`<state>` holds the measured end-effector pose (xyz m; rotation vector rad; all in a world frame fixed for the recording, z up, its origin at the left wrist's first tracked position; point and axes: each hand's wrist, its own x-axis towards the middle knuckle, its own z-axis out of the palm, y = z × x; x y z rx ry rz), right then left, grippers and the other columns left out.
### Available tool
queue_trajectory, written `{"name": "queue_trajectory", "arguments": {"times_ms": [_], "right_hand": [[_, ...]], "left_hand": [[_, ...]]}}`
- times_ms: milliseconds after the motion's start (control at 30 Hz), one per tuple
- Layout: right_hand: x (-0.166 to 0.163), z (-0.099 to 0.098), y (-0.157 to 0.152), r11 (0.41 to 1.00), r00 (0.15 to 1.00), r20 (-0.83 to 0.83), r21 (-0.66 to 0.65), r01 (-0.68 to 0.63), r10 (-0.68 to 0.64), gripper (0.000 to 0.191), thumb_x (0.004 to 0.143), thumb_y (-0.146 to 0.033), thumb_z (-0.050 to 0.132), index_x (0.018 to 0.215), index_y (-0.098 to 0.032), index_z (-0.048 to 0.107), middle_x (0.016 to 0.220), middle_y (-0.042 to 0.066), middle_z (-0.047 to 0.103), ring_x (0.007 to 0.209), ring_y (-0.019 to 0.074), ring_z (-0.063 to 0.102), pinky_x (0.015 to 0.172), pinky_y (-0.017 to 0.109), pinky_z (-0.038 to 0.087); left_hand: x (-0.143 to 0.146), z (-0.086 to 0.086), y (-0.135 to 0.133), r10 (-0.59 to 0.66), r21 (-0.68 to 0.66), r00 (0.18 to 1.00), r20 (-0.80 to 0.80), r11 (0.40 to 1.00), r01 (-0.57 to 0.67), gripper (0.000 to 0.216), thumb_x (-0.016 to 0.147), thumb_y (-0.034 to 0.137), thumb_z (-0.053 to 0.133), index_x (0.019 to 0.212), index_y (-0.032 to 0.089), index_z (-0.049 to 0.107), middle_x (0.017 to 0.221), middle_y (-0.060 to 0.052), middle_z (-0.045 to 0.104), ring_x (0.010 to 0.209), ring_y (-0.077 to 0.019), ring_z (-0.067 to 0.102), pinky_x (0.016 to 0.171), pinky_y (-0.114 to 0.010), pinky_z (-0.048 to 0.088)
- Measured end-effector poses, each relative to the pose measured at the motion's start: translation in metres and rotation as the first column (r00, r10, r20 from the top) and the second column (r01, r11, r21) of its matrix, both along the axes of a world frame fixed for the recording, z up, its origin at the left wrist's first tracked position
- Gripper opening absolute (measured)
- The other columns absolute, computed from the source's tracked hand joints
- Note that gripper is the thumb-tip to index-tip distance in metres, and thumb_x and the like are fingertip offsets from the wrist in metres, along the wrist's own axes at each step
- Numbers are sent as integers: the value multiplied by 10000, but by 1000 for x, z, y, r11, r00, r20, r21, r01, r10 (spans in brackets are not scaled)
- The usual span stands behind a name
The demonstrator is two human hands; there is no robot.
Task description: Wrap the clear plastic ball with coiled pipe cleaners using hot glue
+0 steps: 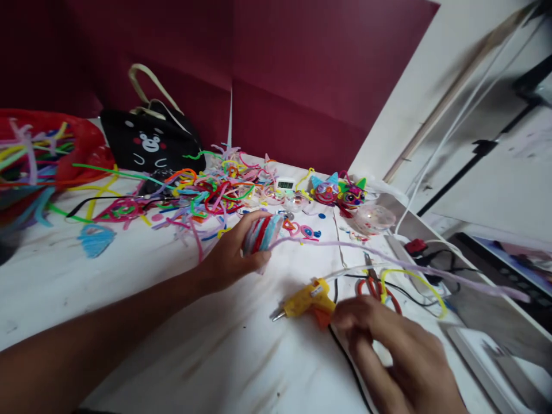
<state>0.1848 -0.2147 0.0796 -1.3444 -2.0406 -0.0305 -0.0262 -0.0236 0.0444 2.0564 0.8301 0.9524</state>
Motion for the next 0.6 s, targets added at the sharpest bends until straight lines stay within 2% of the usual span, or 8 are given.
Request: {"name": "queue_trajectory", "arguments": {"times_ms": [100,200,267,333,433,500,600], "right_hand": [[19,-21,22,991,992,117,-116,70,-56,183,901,-138,495,1034,-239,569,892,39,685,746,172,685,620,272,566],[31,-38,27,962,952,286,-209,173,-109,188,909,-220,509,1077,-218,593,982,90,689,850,241,687,694,363,573],[35,-43,29,926,931,335,-285,249,-148,206,911,-277,517,1074,-193,608,1000,119,689,891,282,678,725,411,557],[36,-41,32,860,928,336,-414,298,-160,233,905,-299,525,1078,-174,616,996,124,691,898,293,670,745,425,533],[38,-32,41,742,943,295,-595,308,-155,268,868,-272,565,1110,-169,620,965,98,697,848,261,663,735,383,497],[41,-27,47,679,949,283,-670,300,-140,241,836,-240,588,1063,-176,640,898,72,693,777,229,644,689,341,465],[46,-25,52,620,956,275,-734,278,-103,144,823,-222,574,940,-192,652,772,34,656,665,189,580,596,299,392]], "left_hand": [[0,1,-2,-30,63,999,-18,997,32,629,779,362,645,1349,213,424,1220,-68,595,1024,-255,607,852,-330,500],[0,1,-1,-43,130,999,-23,990,45,637,774,352,632,1353,191,423,1304,-93,565,1141,-283,575,953,-352,472],[0,1,-1,-31,165,999,-32,986,36,639,777,353,626,1358,180,423,1352,-101,543,1213,-295,541,1013,-357,440],[0,2,0,-27,189,999,-47,981,35,641,782,358,626,1361,176,421,1364,-99,540,1228,-292,534,1030,-350,428],[-1,1,0,-18,204,997,-73,978,33,636,784,351,628,1362,187,420,1338,-81,561,1179,-272,567,992,-329,451],[-1,1,0,-6,208,997,-80,978,23,631,782,335,623,1362,193,421,1345,-75,561,1183,-267,566,976,-322,459],[0,0,-1,-3,215,997,-82,976,21,632,781,332,606,1369,196,417,1381,-77,541,1240,-275,535,1012,-338,443]]}}
